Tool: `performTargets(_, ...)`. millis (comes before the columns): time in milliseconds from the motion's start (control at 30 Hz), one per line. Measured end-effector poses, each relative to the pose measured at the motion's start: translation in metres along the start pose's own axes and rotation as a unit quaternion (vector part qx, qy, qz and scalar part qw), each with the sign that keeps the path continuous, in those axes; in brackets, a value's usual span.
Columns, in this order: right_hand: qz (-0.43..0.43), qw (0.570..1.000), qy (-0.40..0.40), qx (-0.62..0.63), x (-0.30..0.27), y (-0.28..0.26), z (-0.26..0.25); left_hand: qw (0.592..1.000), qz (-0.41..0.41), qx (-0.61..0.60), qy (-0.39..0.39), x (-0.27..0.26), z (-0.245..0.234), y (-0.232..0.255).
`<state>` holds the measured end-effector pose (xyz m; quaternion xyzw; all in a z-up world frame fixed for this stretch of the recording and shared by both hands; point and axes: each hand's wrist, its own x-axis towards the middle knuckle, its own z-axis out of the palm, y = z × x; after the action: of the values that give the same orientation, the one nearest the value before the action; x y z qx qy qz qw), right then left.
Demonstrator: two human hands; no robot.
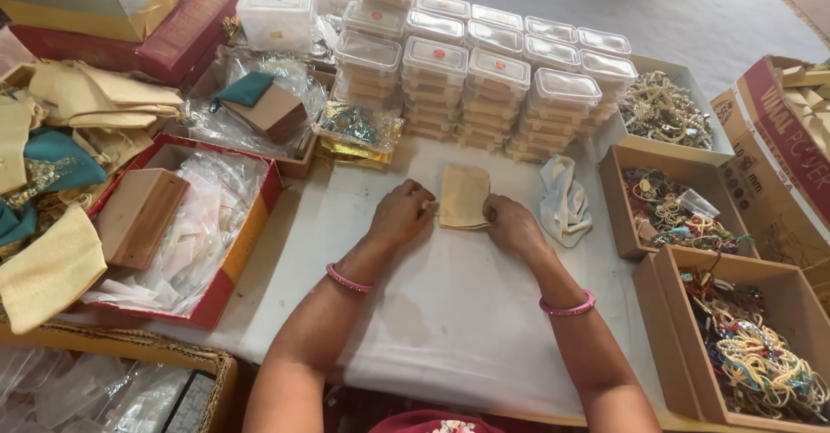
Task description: The person wipes a gold chain with a white cloth on a table, folds it, and places it into a small plastic container. They then retrieve another chain from a box, wipe it with the cloth, and place it into a small cloth pouch.
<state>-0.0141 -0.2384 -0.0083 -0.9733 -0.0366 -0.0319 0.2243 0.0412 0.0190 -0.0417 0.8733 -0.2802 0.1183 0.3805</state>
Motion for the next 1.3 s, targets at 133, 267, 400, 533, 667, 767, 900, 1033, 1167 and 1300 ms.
performTargets(133, -0.075, 0.99, 0.12, -0.02, -0.01, 0.004, 0.009, 0.993, 0.079, 0.078, 0.034, -0.002, 0.007, 0.002)
performTargets(267, -0.133, 0.963, 0.184, -0.144, -0.014, 0.003, 0.01, 0.988, 0.107, 0.104, 0.037, 0.0, 0.007, 0.005)
performTargets(400, -0.316, 0.913, 0.22, -0.136, -0.021, -0.009, 0.001, 0.986, 0.129, 0.098, 0.042, 0.003, 0.004, 0.013)
performTargets(533, -0.356, 0.909, 0.203, -0.077, -0.024, -0.02, 0.009, 0.986, 0.151, 0.051, 0.051, 0.012, 0.003, 0.03)
performTargets(667, -0.253, 0.957, 0.117, 0.076, -0.028, -0.021, 0.009, 0.978, 0.196, 0.064, -0.004, 0.028, 0.016, 0.028)
performTargets(767, -0.211, 0.959, 0.106, 0.158, -0.03, -0.021, 0.004, 0.976, 0.199, 0.079, -0.042, 0.035, 0.021, 0.022)
performTargets(900, -0.214, 0.961, 0.087, 0.154, -0.028, -0.029, -0.006, 0.977, 0.183, 0.084, -0.074, 0.038, 0.018, 0.016)
performTargets(1033, -0.234, 0.929, 0.078, 0.275, -0.014, -0.009, 0.016, 0.977, 0.193, 0.061, -0.063, 0.027, 0.012, 0.008)
performTargets(1167, -0.051, 0.879, 0.014, 0.473, 0.002, 0.032, 0.039, 0.971, 0.227, 0.03, -0.061, 0.019, -0.013, 0.025)
performTargets(1300, -0.011, 0.874, 0.062, 0.481, 0.009, 0.036, 0.045, 0.96, 0.268, 0.053, -0.059, 0.016, -0.016, 0.027)
